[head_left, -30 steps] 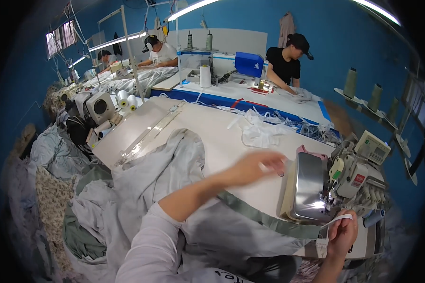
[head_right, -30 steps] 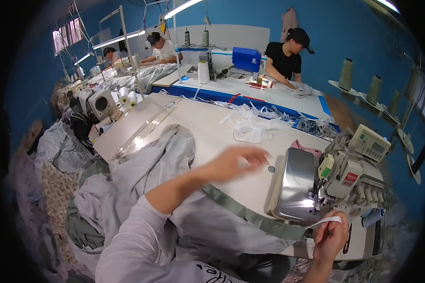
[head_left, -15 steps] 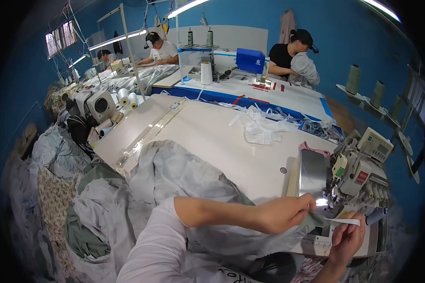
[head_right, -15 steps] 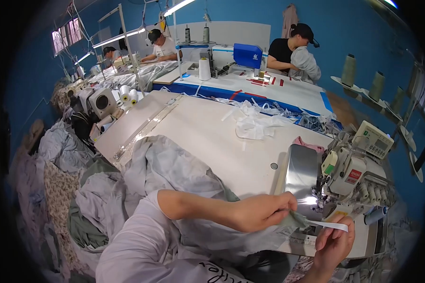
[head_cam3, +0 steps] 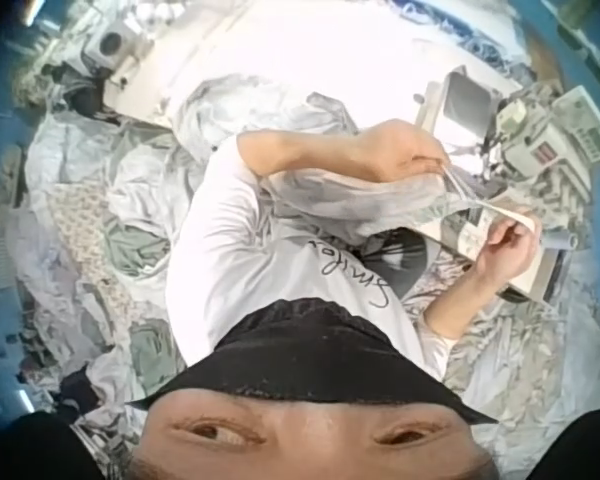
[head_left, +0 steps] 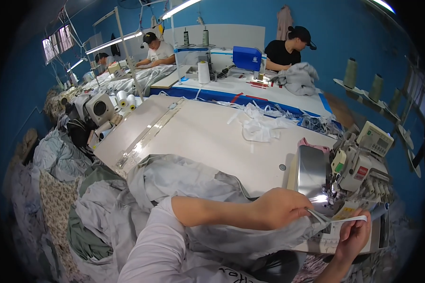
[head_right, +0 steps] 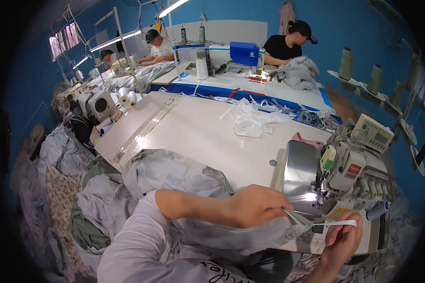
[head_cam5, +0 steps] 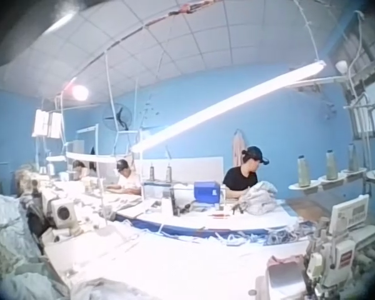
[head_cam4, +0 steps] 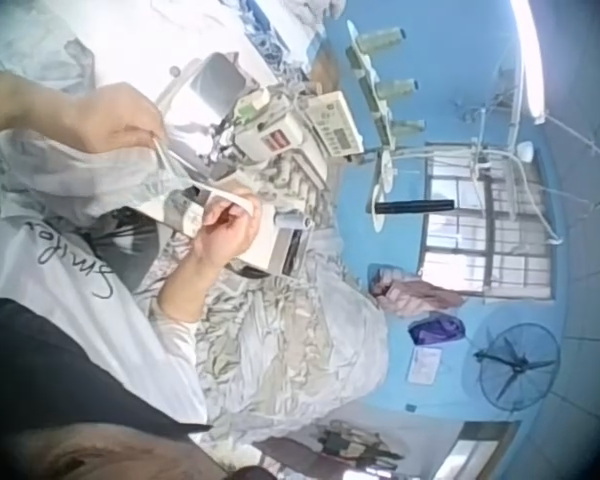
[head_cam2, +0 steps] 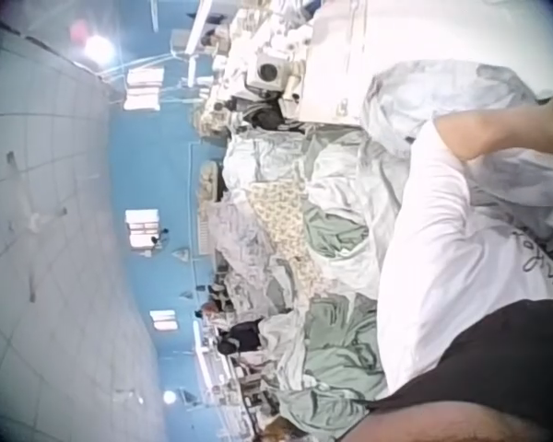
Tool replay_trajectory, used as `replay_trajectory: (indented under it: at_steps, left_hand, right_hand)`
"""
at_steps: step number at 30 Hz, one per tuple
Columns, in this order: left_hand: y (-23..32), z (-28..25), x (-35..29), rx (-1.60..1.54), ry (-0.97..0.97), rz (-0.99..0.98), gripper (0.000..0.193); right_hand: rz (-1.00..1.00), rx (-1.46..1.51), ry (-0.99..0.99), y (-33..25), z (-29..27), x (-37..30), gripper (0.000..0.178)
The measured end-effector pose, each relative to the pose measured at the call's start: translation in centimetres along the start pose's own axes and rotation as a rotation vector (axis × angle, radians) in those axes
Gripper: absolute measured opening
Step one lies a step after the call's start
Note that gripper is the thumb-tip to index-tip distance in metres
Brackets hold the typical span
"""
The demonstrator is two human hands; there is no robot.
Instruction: Sewing the edges of fabric pieces together using an industrial overlock sewing machine.
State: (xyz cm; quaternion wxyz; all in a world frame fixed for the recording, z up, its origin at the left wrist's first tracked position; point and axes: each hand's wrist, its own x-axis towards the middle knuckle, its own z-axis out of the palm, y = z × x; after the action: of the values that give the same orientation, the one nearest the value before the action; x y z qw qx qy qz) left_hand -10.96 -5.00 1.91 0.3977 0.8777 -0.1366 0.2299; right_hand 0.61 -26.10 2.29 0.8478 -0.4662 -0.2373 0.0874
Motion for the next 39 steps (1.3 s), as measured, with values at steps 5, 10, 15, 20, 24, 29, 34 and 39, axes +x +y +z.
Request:
replay_trajectory:
  at_steps: [5, 10, 15, 20, 24, 29, 34, 39]
  left_hand:
    - [-0.9, 0.1, 1.2, -0.140, 0.030, -0.155, 0.015]
    - [-2.2, 0.3, 0.8, -0.318, -0.027, -0.225, 0.013]
    - [-1.2, 2.0, 2.1, -0.333, -0.001, -0.257, 0.012]
    - [0.1, 3.4, 3.1, -0.062, -0.029, -0.175, 0.010]
    - [0.1, 4.8, 3.9, 0.349, 0.057, -0.033, 0.007]
    - [-1.7, 5.1, 4.7, 0.422, 0.064, 0.046, 0.005]
    - [-2.5, 4.7, 5.6, 0.374, 0.043, 0.053, 0.007]
    - [-3.2, 4.5, 6.2, 0.384, 0.034, 0.055, 0.008]
  right_hand:
    - [-0.110, -0.687, -0.522, -2.7, 0.5, -6.7, 0.018]
    - [-0.243, -0.522, -0.151, 1.1, 0.4, -3.1, 0.018]
    - [-0.235, -0.638, -0.099, 2.2, 0.7, -1.4, 0.020]
    - [0.080, -0.488, -0.121, 4.4, -1.4, -1.9, 0.015]
    - [-0.047, -0.675, 0.079, 5.1, -1.9, -0.6, 0.014]
    - [-0.039, -0.849, 0.020, 4.5, -2.3, 1.1, 0.012]
    - [0.021, -0.738, -0.035, 4.3, -2.5, 2.1, 0.019]
    - [0.027, -0.727, -0.049, 4.5, -2.6, 2.8, 0.021]
